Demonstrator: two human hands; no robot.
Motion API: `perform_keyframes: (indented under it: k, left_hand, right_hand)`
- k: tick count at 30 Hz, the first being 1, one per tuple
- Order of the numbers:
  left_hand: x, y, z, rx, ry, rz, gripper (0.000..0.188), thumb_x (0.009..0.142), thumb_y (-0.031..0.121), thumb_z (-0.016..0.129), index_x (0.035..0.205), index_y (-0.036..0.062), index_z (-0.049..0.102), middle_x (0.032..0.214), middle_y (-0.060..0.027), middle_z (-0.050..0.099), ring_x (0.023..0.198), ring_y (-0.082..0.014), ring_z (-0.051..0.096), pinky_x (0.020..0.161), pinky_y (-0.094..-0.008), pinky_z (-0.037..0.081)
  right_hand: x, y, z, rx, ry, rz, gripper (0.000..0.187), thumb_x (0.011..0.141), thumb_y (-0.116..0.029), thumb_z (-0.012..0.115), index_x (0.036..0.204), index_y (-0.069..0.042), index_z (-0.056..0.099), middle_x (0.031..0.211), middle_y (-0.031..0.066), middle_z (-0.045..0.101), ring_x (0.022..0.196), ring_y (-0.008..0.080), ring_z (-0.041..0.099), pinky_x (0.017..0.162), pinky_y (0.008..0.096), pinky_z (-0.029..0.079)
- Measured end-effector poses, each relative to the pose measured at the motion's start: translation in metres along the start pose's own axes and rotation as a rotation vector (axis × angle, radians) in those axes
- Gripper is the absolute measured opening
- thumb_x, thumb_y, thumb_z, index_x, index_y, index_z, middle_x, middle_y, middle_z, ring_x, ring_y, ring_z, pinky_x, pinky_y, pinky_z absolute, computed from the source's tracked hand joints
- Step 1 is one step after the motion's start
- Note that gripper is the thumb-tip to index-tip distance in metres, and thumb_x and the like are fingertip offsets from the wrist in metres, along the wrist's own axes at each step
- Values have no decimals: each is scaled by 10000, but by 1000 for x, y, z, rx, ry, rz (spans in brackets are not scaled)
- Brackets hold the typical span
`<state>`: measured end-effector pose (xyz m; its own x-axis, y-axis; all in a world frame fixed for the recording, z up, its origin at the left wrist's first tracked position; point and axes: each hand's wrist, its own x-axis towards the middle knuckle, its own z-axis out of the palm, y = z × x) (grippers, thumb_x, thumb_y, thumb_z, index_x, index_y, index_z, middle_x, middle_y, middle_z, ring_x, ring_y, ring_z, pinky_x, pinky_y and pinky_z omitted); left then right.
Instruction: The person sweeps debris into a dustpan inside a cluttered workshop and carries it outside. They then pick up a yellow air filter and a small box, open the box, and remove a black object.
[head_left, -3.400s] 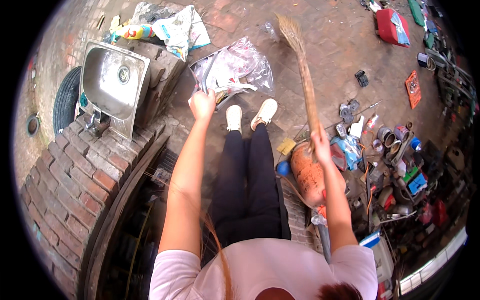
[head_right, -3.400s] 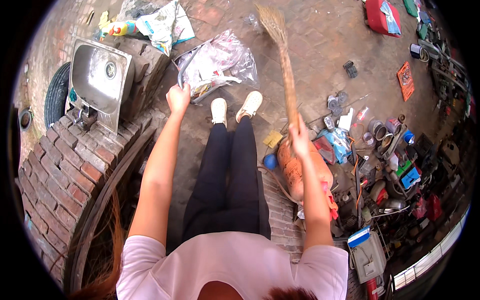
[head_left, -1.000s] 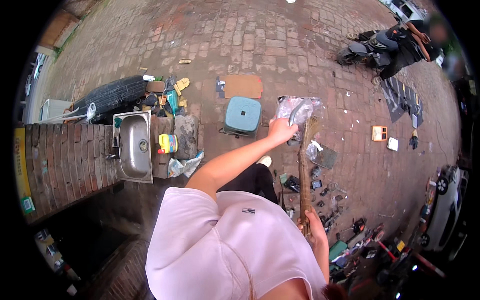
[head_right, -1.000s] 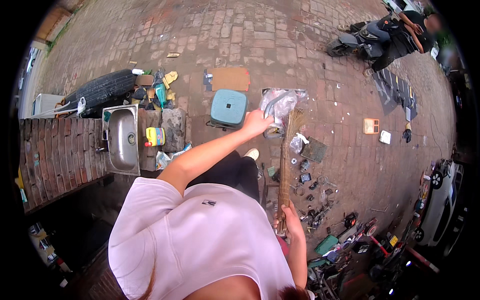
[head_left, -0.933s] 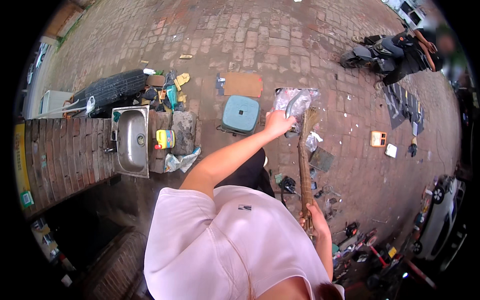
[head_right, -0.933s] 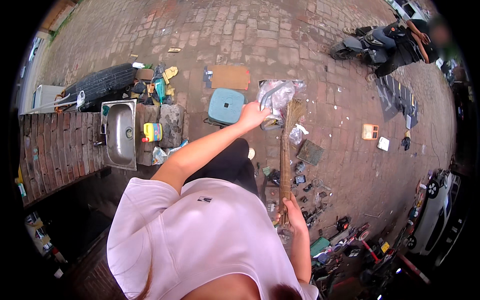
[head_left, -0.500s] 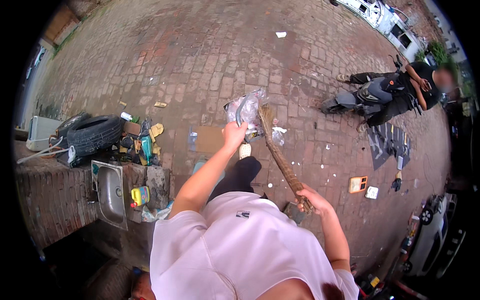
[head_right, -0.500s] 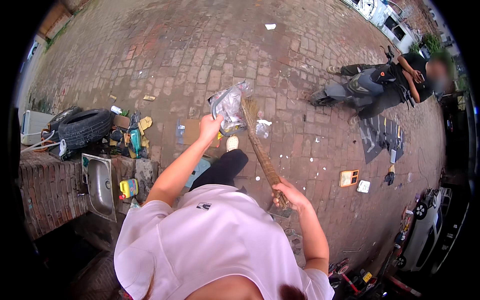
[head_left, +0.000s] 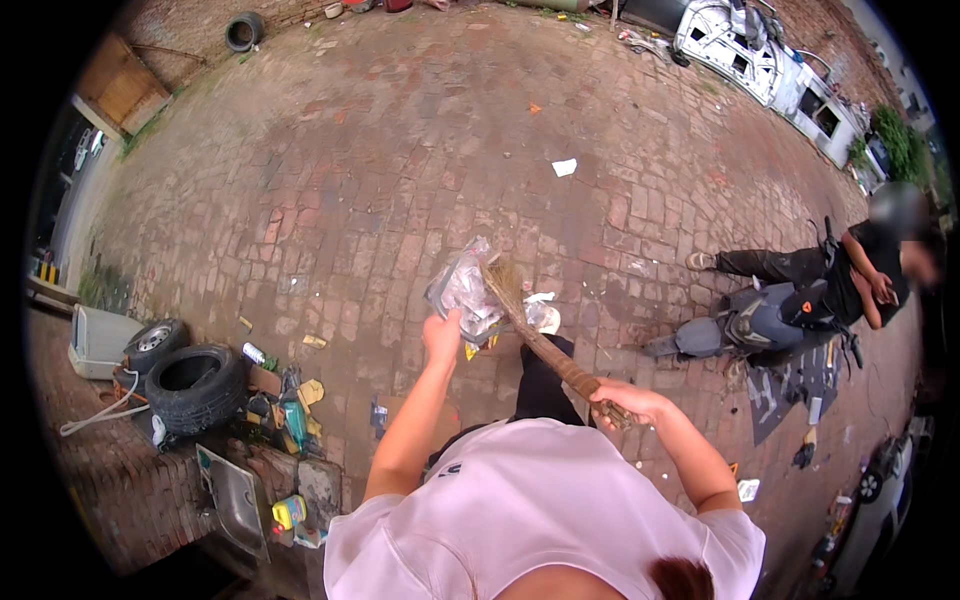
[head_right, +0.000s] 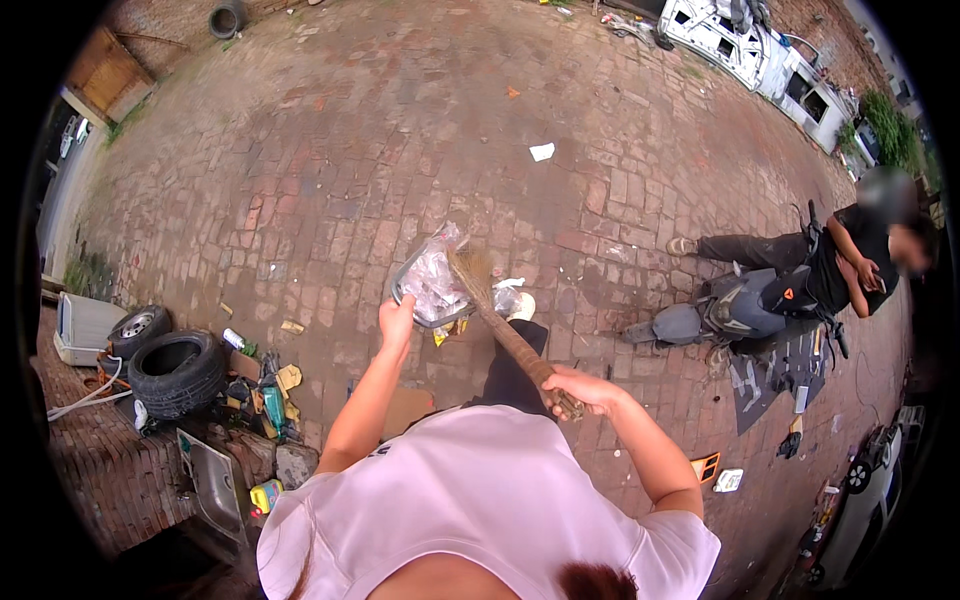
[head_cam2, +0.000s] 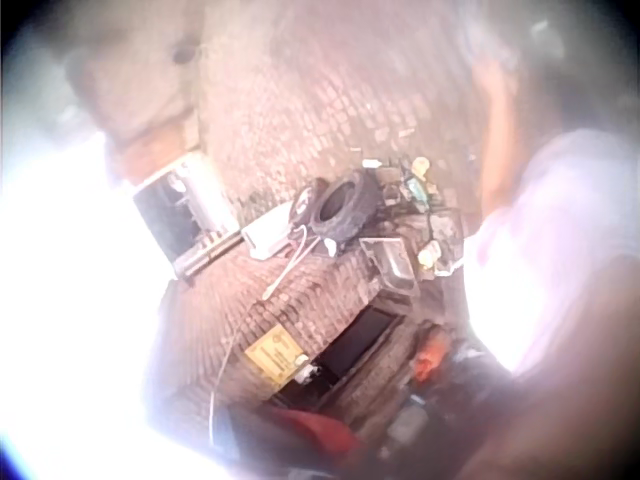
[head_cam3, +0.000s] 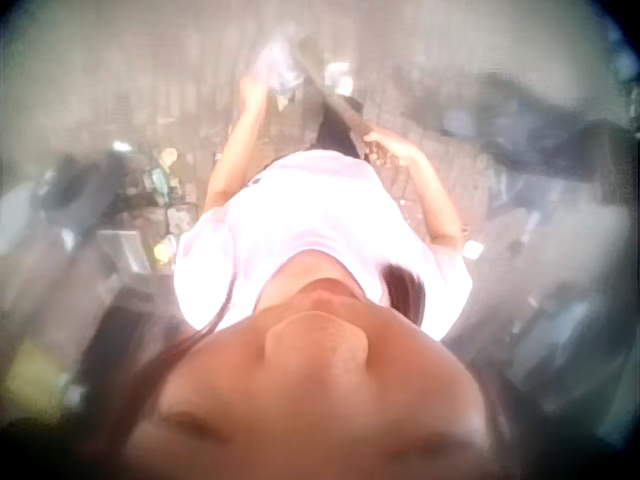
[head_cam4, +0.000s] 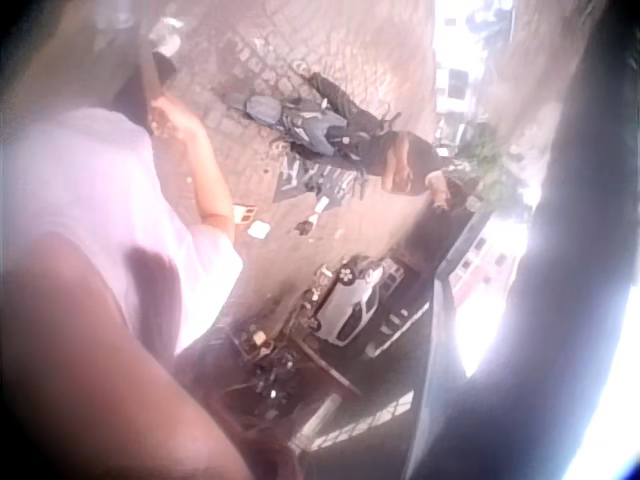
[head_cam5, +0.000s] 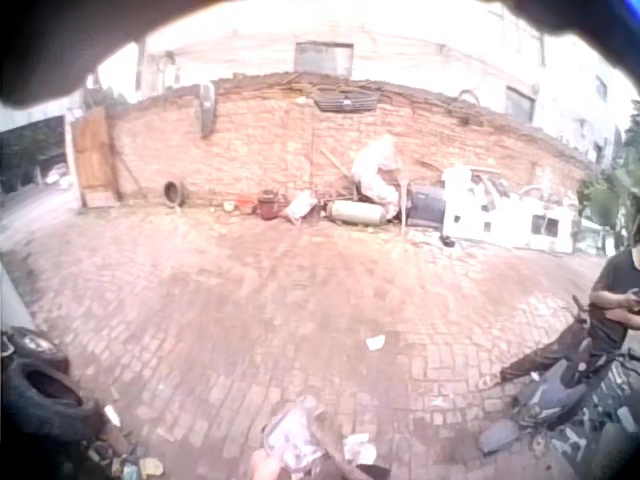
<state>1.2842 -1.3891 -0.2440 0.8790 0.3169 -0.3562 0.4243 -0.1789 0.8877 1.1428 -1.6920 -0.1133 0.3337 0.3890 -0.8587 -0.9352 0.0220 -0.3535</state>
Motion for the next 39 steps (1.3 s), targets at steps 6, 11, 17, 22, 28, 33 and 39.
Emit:
perform_keyframes:
  k: [6, 11, 17, 22, 28, 33, 39]
  left_hand:
    - [133, 74, 67, -229, 130, -95, 207, 762, 129, 563, 659, -50, 575, 640, -9, 556, 574, -84, 470, 520, -275, 379]
    - [223, 148, 88, -326, 289, -144, 198, 770, 137, 561, 616, 18, 524, 599, 33, 487, 540, -62, 414, 482, -260, 327]
    - [388, 219, 130, -370, 399, -147, 216, 767, 143, 558, 595, 22, 508, 583, 28, 481, 538, -62, 411, 480, -259, 323]
    - [554, 271, 155, -193, 398, -130, 276, 735, 211, 574, 636, -46, 576, 606, -42, 575, 588, -111, 514, 575, -309, 415]
    - [718, 357, 178, -197, 367, -73, 280, 738, 237, 576, 700, -39, 602, 601, -53, 570, 587, -114, 517, 574, -305, 413]
    - [870, 434, 197, -245, 307, -62, 205, 759, 154, 549, 706, -37, 601, 631, -14, 565, 588, -82, 490, 535, -267, 382]
    - [1062, 499, 218, -286, 332, -59, 162, 750, 157, 580, 628, 64, 527, 578, 67, 435, 526, -41, 364, 472, -244, 268]
  right_hand:
    - [51, -210, -91, -180, -79, 84, 354, 807, -202, 526, 1097, -83, 362, 760, 64, 498, 566, 135, 533, 468, 274, 475]
    - [80, -384, -118, -359, -150, 67, 461, 834, -191, 487, 1250, -107, 308, 741, 45, 496, 544, 119, 508, 461, 255, 455]
    - [180, -575, -151, -464, -207, 61, 487, 832, -202, 491, 1270, -99, 304, 753, 42, 493, 557, 114, 513, 463, 257, 460]
    - [237, -719, -154, -437, -189, 59, 443, 843, -194, 488, 1253, -109, 344, 724, 42, 500, 543, 116, 520, 453, 254, 452]
    - [285, -884, -157, -349, -176, 31, 366, 843, -188, 487, 1176, -88, 372, 736, 43, 498, 538, 115, 515, 433, 255, 451]
    - [356, -1027, -167, -320, -150, 43, 442, 839, -186, 494, 1244, -100, 340, 751, 39, 498, 538, 106, 512, 439, 255, 456]
    - [436, -1206, -172, -344, -148, 22, 545, 844, -179, 469, 1345, -130, 259, 739, 43, 503, 515, 121, 506, 435, 252, 438]
